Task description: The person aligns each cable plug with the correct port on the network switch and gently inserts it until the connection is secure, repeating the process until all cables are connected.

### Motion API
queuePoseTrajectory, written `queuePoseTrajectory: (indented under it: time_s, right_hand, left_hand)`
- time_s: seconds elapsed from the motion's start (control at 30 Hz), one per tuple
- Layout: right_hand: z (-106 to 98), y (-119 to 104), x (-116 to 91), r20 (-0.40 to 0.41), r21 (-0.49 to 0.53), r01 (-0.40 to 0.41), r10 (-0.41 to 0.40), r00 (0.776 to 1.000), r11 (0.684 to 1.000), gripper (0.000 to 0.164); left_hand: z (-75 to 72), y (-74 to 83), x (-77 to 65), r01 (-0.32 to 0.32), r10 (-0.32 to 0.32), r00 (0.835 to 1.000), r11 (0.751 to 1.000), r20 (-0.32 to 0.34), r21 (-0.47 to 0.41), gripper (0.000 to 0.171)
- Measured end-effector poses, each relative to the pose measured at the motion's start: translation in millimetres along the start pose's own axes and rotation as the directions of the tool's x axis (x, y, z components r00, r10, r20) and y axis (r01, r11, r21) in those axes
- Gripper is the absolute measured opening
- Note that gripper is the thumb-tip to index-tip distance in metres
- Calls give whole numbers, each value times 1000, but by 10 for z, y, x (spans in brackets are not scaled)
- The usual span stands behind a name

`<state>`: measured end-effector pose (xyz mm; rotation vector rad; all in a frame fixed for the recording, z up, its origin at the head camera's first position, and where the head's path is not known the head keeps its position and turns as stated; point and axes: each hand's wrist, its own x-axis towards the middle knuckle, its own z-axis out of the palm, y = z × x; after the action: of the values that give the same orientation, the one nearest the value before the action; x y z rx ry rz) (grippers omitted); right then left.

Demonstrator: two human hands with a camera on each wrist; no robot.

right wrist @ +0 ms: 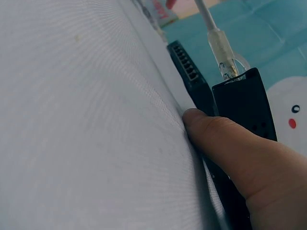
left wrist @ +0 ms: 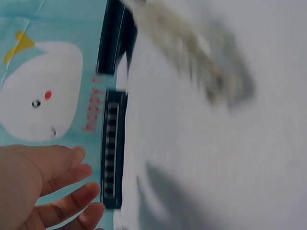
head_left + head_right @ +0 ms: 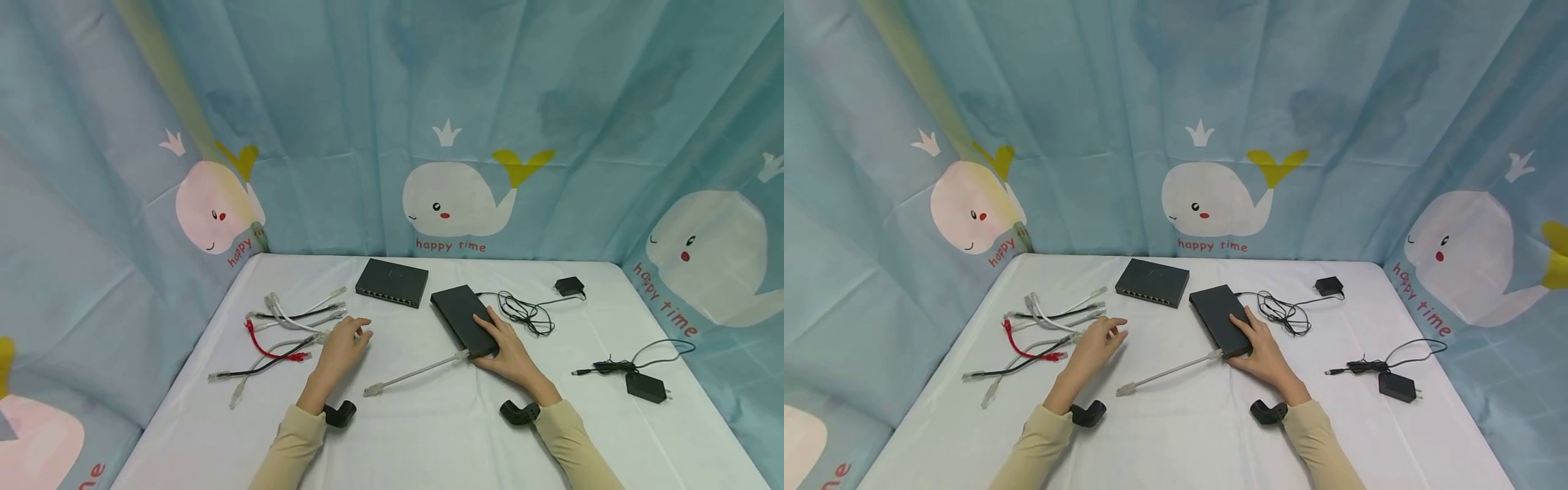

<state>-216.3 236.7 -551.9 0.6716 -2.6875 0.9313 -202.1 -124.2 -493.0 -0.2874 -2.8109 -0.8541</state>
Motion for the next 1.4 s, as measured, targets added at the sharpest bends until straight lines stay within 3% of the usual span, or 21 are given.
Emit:
queuePoseTrajectory:
  time_s: [0.23, 0.43, 0.73, 1.0, 1.4]
  right_hand:
    - [22, 13, -15, 3, -13, -3, 3, 1000, 1000, 86]
    - [25, 14, -8, -8, -13, 0, 0, 1000, 1000, 86]
    - [22, 5, -10, -6, -10, -3, 3, 1000, 1000, 86]
    - [23, -9, -12, -7, -2, 3, -3, 1000, 1000, 86]
    - [25, 6, -13, -17, -17, 18, -18, 1000, 1000, 87]
  left_hand:
    - [-136, -331, -39, 33, -24, 992, 997, -123, 66, 27]
    - [-265, -544, -74, 73, -59, 986, 994, -153, 84, 33]
    - [-371, -736, -157, 118, -99, 984, 985, -146, 127, 32]
    - [-428, -826, -227, 123, -110, 990, 981, -89, 152, 30]
    - [-483, -911, -205, 138, -138, 990, 988, -9, 70, 15]
